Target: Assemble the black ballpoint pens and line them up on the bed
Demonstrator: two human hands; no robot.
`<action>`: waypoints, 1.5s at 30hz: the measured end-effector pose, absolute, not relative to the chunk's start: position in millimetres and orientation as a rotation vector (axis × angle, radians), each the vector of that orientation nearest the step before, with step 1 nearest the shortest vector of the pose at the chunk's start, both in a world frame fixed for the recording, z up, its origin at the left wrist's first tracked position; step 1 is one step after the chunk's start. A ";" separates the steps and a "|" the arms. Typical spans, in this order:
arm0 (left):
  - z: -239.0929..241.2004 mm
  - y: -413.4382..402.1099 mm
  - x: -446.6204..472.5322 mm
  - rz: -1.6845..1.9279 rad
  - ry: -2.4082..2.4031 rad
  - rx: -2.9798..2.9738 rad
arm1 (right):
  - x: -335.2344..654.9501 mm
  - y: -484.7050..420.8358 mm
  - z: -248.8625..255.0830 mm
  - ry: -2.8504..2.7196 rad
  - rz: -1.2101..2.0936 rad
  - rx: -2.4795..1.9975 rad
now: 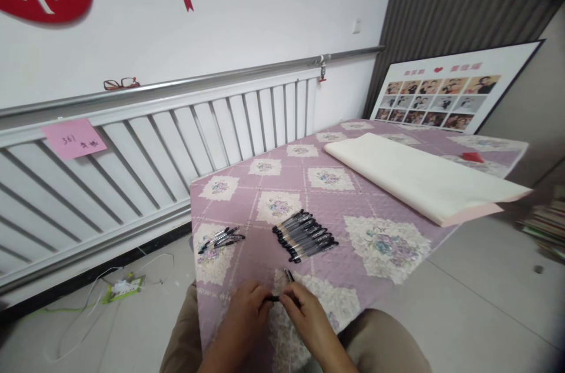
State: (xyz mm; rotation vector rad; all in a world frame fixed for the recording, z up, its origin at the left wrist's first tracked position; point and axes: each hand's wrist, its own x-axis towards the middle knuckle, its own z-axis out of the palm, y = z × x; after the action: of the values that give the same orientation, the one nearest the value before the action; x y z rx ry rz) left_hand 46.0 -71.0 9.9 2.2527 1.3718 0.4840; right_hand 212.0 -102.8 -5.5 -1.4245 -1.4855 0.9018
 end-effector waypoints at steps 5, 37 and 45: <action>10.8 -72.7 46.3 0.468 1.363 2.247 | 212.8 -103.1 -0.9 -1.524 0.877 -1.408; 4.3 -68.1 41.0 0.596 1.376 2.036 | 226.2 -94.9 -24.2 -1.050 0.785 -1.406; 8.0 -49.6 57.2 0.639 1.315 2.061 | 223.5 -91.0 -25.0 -1.479 0.367 -1.636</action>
State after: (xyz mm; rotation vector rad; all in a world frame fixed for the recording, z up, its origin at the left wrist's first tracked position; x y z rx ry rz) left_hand 57.2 -49.6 8.0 2.0606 1.3146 0.6392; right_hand 223.5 -91.0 -25.0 -1.6360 -1.4785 0.3669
